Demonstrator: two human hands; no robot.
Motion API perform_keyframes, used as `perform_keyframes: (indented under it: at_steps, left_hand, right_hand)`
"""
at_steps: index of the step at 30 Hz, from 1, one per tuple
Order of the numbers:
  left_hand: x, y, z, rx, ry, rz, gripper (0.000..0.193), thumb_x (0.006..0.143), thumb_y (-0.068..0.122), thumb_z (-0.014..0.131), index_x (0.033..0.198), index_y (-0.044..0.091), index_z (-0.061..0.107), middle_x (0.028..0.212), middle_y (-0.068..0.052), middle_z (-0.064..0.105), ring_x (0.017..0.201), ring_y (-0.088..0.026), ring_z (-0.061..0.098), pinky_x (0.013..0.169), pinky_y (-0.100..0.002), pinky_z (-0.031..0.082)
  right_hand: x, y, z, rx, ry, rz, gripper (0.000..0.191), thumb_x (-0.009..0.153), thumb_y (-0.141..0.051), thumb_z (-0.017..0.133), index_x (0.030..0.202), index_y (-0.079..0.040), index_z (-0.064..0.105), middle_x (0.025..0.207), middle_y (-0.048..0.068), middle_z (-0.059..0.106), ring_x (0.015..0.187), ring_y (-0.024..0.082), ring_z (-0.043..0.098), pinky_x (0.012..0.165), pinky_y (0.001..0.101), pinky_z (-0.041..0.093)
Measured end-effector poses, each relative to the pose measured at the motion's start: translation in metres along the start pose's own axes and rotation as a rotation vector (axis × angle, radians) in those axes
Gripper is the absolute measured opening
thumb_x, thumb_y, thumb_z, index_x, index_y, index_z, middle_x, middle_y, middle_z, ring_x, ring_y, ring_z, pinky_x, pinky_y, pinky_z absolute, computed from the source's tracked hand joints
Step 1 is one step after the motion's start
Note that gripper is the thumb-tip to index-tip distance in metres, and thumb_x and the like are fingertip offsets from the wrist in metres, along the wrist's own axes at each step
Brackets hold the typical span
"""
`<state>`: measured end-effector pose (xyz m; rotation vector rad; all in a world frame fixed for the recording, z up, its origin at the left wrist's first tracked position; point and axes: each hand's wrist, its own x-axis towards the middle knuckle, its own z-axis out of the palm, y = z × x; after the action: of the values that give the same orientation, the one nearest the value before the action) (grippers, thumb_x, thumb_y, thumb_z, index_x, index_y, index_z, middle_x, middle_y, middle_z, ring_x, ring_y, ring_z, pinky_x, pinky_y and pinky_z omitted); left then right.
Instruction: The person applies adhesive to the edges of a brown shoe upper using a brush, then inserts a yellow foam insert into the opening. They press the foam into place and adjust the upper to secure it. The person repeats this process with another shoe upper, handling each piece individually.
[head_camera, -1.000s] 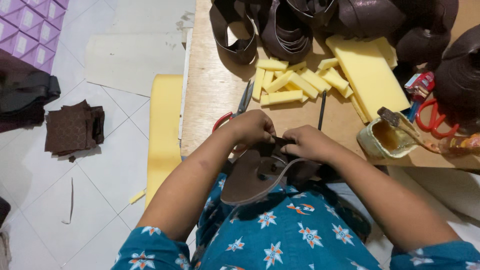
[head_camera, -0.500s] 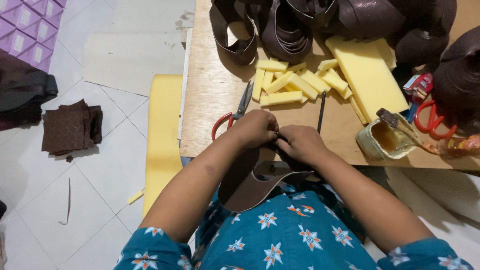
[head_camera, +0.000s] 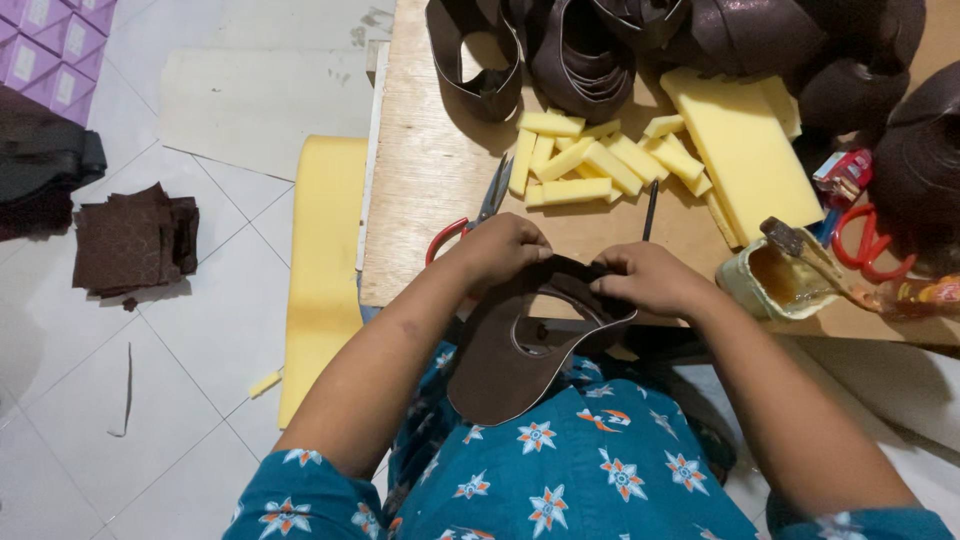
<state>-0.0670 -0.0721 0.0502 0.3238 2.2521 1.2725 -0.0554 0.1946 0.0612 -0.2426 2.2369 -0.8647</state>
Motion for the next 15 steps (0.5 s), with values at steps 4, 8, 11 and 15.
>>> perform_keyframes:
  at_steps: [4, 8, 11, 15]
  left_hand:
    - [0.007, 0.007, -0.002, -0.025, -0.144, 0.088, 0.033, 0.085, 0.025, 0.074, 0.113, 0.008, 0.073, 0.105, -0.011, 0.077, 0.096, -0.022, 0.074, 0.087, -0.035, 0.056]
    - [0.007, 0.021, -0.012, 0.026, -0.125, -0.192, 0.032, 0.083, 0.019, 0.062, 0.11, 0.008, 0.076, 0.099, -0.015, 0.08, 0.09, -0.028, 0.077, 0.082, -0.038, 0.059]
    - [0.006, 0.029, -0.015, 0.274, -0.011, -0.244, 0.029, 0.085, 0.018, 0.061, 0.099, 0.002, 0.08, 0.096, -0.022, 0.076, 0.09, -0.035, 0.074, 0.082, -0.044, 0.056]
    - [0.013, 0.036, -0.011, 0.379, 0.083, -0.237, 0.027, 0.083, 0.021, 0.062, 0.095, 0.004, 0.078, 0.097, -0.022, 0.073, 0.091, -0.038, 0.071, 0.081, -0.045, 0.056]
  right_hand:
    - [0.004, 0.0, 0.002, 0.145, 0.014, -0.071, 0.029, 0.087, -0.016, 0.072, 0.111, -0.001, 0.074, 0.092, 0.008, 0.079, 0.083, 0.015, 0.07, 0.079, 0.0313, 0.056]
    - [0.008, -0.007, 0.009, 0.221, 0.145, -0.112, 0.031, 0.085, -0.016, 0.075, 0.113, -0.002, 0.072, 0.096, 0.006, 0.078, 0.087, 0.013, 0.07, 0.082, 0.0298, 0.055]
    - [0.01, -0.015, 0.007, 0.15, 0.18, -0.055, 0.034, 0.083, -0.018, 0.076, 0.114, -0.003, 0.073, 0.098, 0.008, 0.079, 0.086, 0.016, 0.073, 0.081, 0.0314, 0.056]
    - [0.022, -0.027, 0.005, -0.053, 0.147, -0.045, 0.04, 0.076, -0.02, 0.08, 0.114, -0.008, 0.073, 0.097, 0.013, 0.078, 0.084, 0.023, 0.076, 0.078, 0.0353, 0.058]
